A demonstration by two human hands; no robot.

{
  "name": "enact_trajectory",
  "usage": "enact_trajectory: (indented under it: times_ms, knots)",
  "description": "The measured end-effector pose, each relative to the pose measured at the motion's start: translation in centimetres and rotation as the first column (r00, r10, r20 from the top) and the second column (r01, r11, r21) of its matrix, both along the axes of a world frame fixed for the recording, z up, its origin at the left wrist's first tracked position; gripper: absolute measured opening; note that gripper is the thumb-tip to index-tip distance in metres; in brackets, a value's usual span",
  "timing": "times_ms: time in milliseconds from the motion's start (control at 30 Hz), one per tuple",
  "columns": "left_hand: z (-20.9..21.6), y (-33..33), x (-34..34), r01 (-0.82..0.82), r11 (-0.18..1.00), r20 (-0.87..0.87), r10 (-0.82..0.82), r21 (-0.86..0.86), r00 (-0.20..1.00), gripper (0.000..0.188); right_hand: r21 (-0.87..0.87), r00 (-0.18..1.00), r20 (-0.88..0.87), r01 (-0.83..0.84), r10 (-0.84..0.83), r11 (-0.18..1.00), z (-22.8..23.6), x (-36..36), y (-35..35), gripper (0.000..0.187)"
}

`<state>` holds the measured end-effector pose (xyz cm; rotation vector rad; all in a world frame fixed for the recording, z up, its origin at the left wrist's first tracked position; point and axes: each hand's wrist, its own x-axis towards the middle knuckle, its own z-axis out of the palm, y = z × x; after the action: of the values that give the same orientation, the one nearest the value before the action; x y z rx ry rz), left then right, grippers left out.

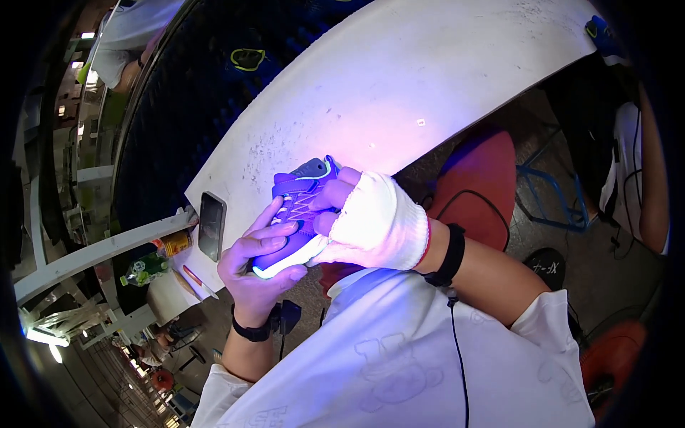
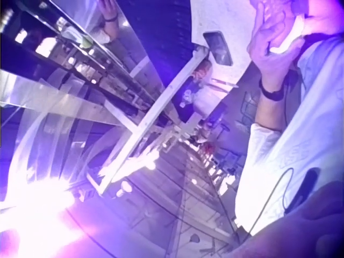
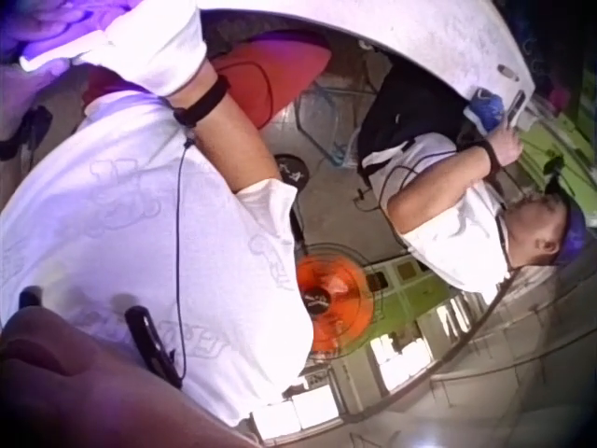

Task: Inspect footwear components under UV light and place them on a conveyor belt.

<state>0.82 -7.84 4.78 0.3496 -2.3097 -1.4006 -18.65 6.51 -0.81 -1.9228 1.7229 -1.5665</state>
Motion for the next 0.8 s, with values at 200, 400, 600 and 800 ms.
enact_trajectory:
  times_ms: [200,400,600,800]
  knots:
    - [-1.8,-0.9,2.7,-0.055,0.985,-0.074,0.068,0.161,0.995,0.031,0.089,1.0,-0.01,0.024,-0.023,0.996,-2.0,0.5,-1.3,0.053]
    - [0.4,-1.4,2.6,-0.228,0.934,0.353,0.123,0.276,0.928,0.075,-0.014,0.998,-0.063,-0.022,0.021,1.0,-4.3,2.2,-3.0,0.046]
    - [-1.7,-1.2,2.3,-0.292,0.951,0.486,0.206,0.107,0.849,0.094,-0.038,0.99,-0.139,0.026,-0.031,0.999,-5.0,3.4,-3.2,0.037]
    - [-0.5,-0.3,2.5,-0.371,0.918,0.494,0.389,-0.14,0.778,0.093,-0.118,0.986,-0.139,0.078,-0.094,0.99,-6.1,4.6,-3.3,0.044]
